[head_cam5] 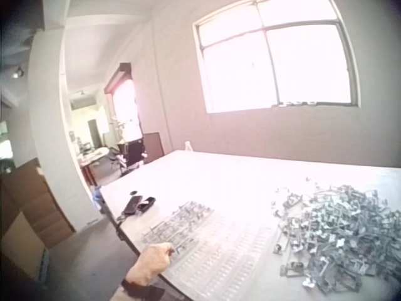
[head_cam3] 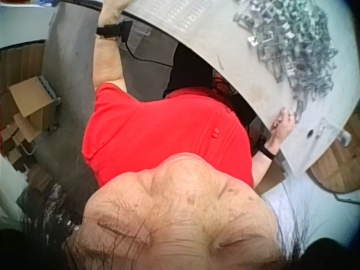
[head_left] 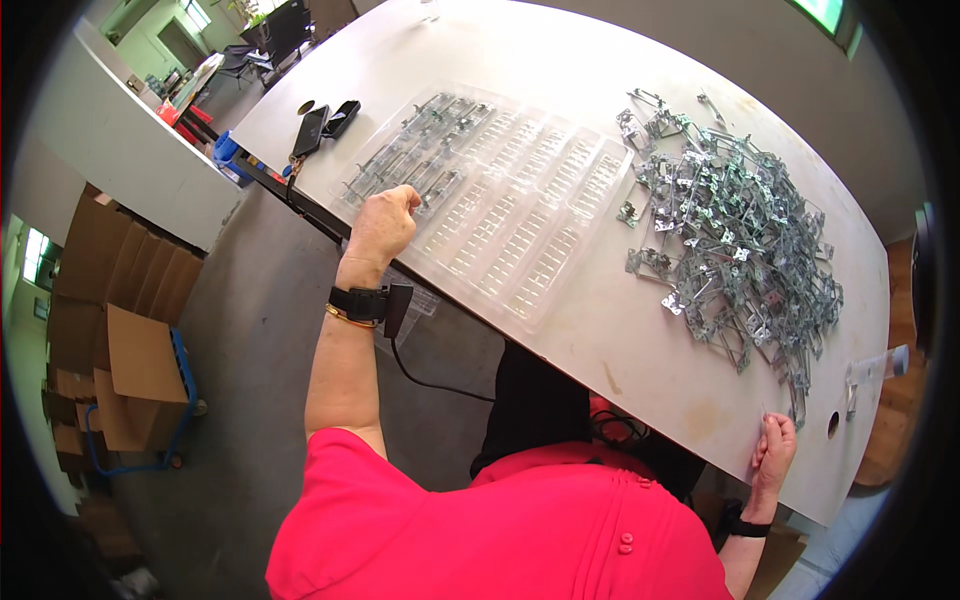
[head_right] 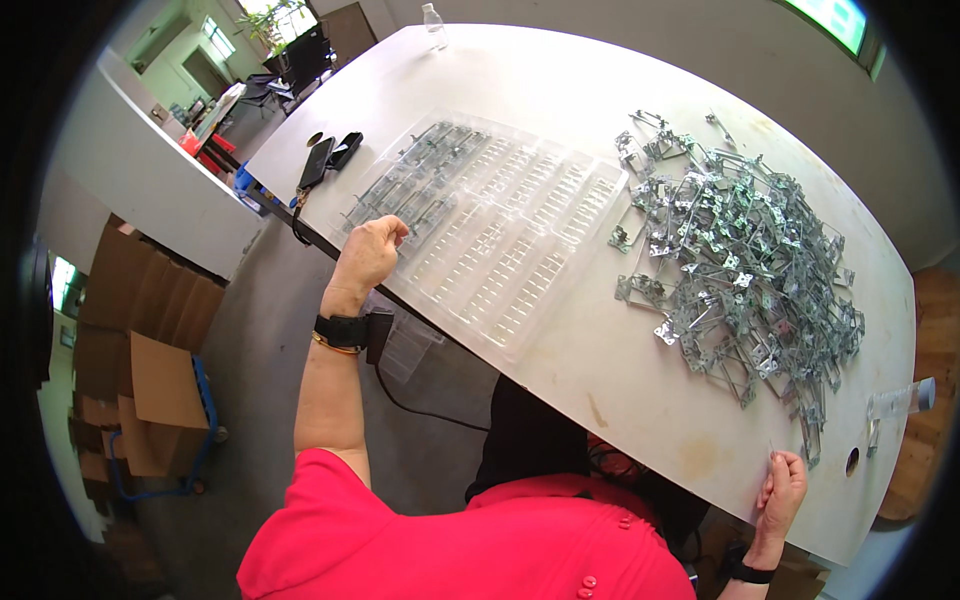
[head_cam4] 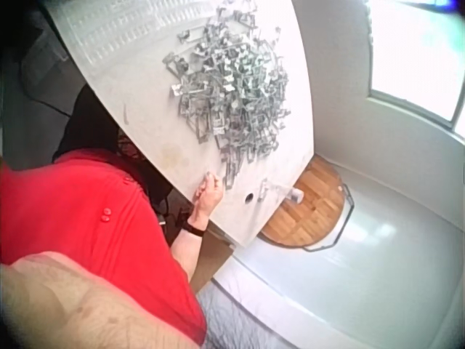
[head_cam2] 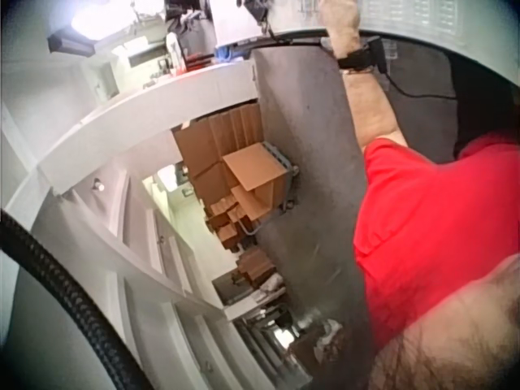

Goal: The person is manually assembling small metal components on a table and placing the finished pieces into a plastic grid tray.

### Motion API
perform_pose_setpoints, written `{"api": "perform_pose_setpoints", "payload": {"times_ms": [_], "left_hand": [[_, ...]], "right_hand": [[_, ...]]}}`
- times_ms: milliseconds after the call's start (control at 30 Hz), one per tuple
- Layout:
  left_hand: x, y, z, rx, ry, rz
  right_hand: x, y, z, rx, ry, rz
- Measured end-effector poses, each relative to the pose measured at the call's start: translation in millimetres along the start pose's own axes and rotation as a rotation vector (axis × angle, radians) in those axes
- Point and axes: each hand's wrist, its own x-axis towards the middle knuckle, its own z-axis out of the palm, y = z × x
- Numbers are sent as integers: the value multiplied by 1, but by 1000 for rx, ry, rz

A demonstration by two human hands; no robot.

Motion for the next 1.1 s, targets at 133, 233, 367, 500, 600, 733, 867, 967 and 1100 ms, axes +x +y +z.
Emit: {"api": "perform_pose_setpoints", "payload": {"times_ms": [133, 233, 367, 500, 600, 733, 867, 967, 1100], "left_hand": [[1, -1, 4, 96, -31, 11], [0, 7, 3, 110, -28, -29], [0, 6, 3, 116, -19, -20], [-1, 7, 4, 129, -1, -18], [-3, 10, 3, 130, -5, -35], [-10, 6, 4, 133, 185, 69], [-36, 48, -7, 103, 267, 152], [-68, 106, -2, -181, 305, 351], [-118, 182, 19, -369, 218, 566]], "right_hand": [[-2, 0, 1, -3, 4, 0], [-3, 0, 1, -5, 9, 0], [-4, -1, 2, -14, 13, -10], [-5, -3, 4, 3, 3, -12], [-6, -3, 5, 5, 13, -15], [-6, -3, 8, 5, -10, -41], [-6, 3, 6, 12, -16, -66], [-8, 5, 7, 7, -8, -102], [-9, 7, 4, -20, -4, -159]]}}
